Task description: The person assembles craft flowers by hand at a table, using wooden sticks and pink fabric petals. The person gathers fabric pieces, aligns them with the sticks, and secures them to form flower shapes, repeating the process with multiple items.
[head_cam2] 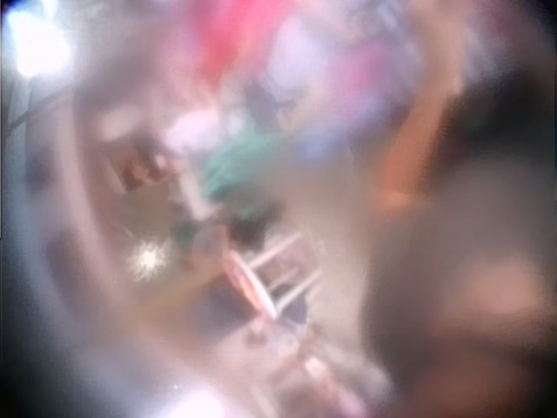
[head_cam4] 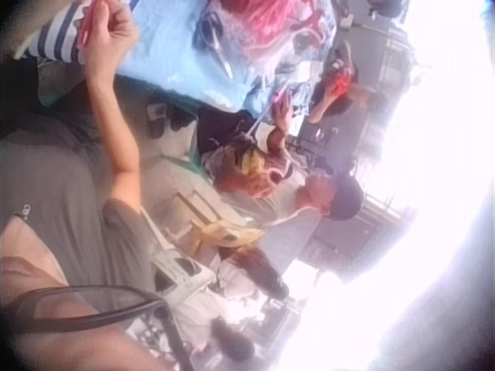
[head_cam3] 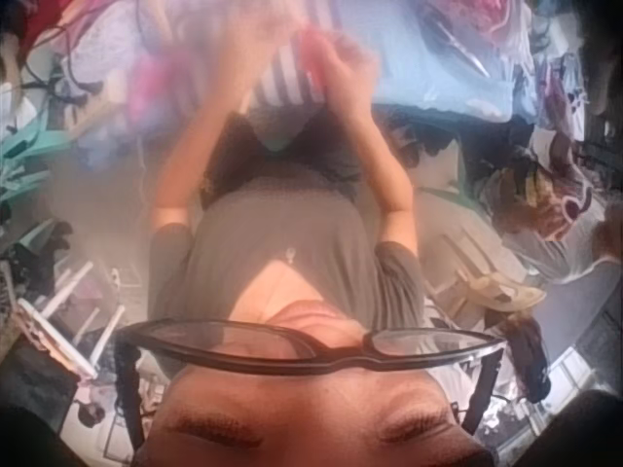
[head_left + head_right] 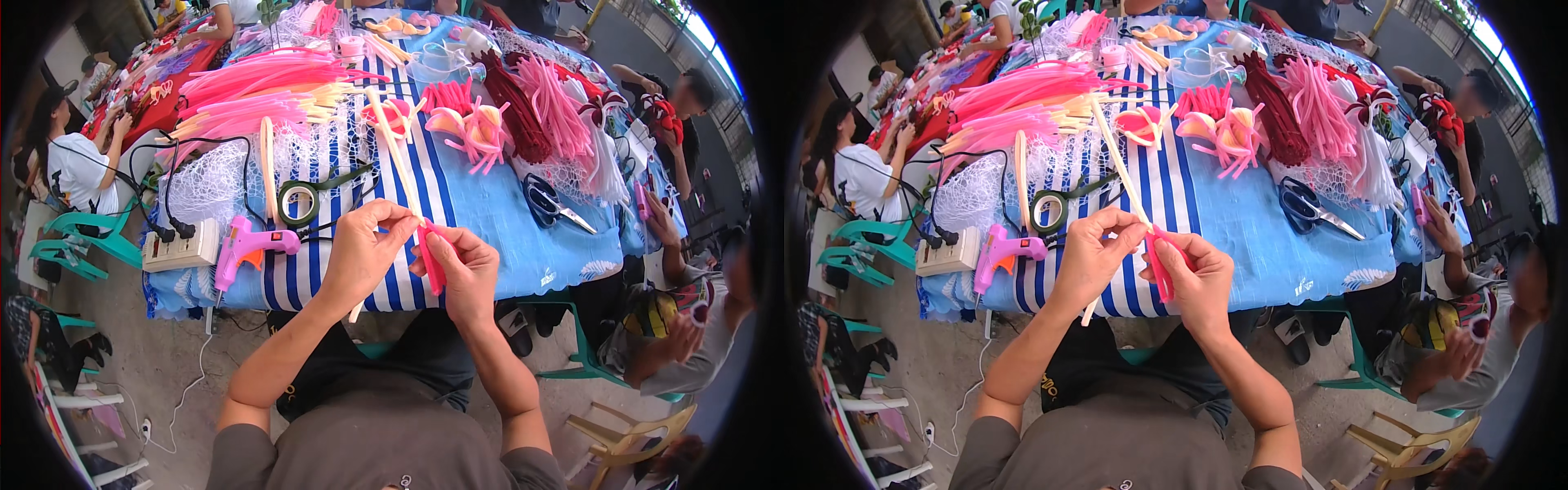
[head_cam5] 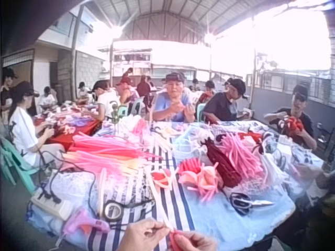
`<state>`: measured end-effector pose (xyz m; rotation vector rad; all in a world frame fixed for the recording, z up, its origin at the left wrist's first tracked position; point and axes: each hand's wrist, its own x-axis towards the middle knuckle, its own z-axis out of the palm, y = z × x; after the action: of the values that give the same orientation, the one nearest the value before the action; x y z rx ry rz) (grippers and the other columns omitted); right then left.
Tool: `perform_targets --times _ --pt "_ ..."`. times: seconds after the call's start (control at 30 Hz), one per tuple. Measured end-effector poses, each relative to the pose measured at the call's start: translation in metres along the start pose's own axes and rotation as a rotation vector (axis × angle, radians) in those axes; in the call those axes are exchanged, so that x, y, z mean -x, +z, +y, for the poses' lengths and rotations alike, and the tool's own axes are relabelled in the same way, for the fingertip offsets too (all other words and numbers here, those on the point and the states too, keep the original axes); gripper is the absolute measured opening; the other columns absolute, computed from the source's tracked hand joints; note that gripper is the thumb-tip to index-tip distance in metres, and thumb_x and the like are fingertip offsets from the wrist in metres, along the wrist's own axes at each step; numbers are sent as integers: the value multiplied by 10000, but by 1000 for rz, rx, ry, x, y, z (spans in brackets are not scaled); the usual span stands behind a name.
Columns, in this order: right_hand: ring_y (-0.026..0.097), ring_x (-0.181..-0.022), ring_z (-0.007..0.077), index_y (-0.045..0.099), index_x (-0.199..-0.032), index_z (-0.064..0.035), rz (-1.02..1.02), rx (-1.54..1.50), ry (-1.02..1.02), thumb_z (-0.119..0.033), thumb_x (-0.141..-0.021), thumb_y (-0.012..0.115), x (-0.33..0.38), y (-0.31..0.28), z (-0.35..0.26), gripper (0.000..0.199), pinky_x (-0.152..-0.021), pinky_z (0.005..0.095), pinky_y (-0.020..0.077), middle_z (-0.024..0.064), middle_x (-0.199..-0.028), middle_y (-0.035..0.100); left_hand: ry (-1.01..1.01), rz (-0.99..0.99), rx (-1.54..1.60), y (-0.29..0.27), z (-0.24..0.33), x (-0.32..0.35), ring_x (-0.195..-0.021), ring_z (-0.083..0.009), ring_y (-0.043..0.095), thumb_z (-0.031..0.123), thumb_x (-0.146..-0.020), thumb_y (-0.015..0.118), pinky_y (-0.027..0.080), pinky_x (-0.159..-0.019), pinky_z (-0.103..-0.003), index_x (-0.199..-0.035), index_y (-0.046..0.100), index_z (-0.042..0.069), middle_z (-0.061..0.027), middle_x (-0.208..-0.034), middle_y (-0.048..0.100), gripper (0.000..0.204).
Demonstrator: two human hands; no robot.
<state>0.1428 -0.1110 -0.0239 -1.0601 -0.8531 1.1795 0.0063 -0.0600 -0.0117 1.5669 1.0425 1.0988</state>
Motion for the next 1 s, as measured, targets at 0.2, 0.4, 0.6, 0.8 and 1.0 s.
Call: perform_targets --times 0.2,0.4,0.6,0.8,1.0 --pt "653 -653 112 652 -974 52 77 149 -194 -39 -886 606 4 10 11 135 -574 205 506 71 -775 673 47 34 -1 3 5 5 -676 -112 608 94 -857 625 484 -548 -244 -863 658 -54 -92 -780 652 152" --pt "640 -652 90 655 -967 50 90 312 -340 -26 -881 604 3 17 10 125 -562 202 490 60 -742 668 201 116 -25 6 9 6 -595 -181 621 49 -840 631 486 -530 -267 -836 660 -53 -120 -748 629 106" --pt "622 -771 198 666 -992 -14 68 732 -643 22 -792 648 -4 6 -2 203 -649 298 496 98 -881 652 250 37 -297 -14 1 -1 -634 -182 608 27 -824 642 488 -591 -270 -822 626 -71 -126 -749 603 99" --pt "539 -876 249 653 -962 -46 -261 1274 -1136 -56 -663 638 -26 3 -46 300 -697 328 433 83 -996 609 331 -78 -462 -13 5 -3 -676 -322 615 73 -809 643 481 -606 -384 -783 629 -22 -143 -745 612 100" --pt "550 -810 199 610 -827 -72 -325 1334 -1069 -87 -659 643 -36 -7 -45 172 -636 323 436 22 -822 578 269 -146 -275 -14 5 -6 -653 -167 593 3 -830 628 465 -607 -268 -850 619 -69 -107 -750 603 75"
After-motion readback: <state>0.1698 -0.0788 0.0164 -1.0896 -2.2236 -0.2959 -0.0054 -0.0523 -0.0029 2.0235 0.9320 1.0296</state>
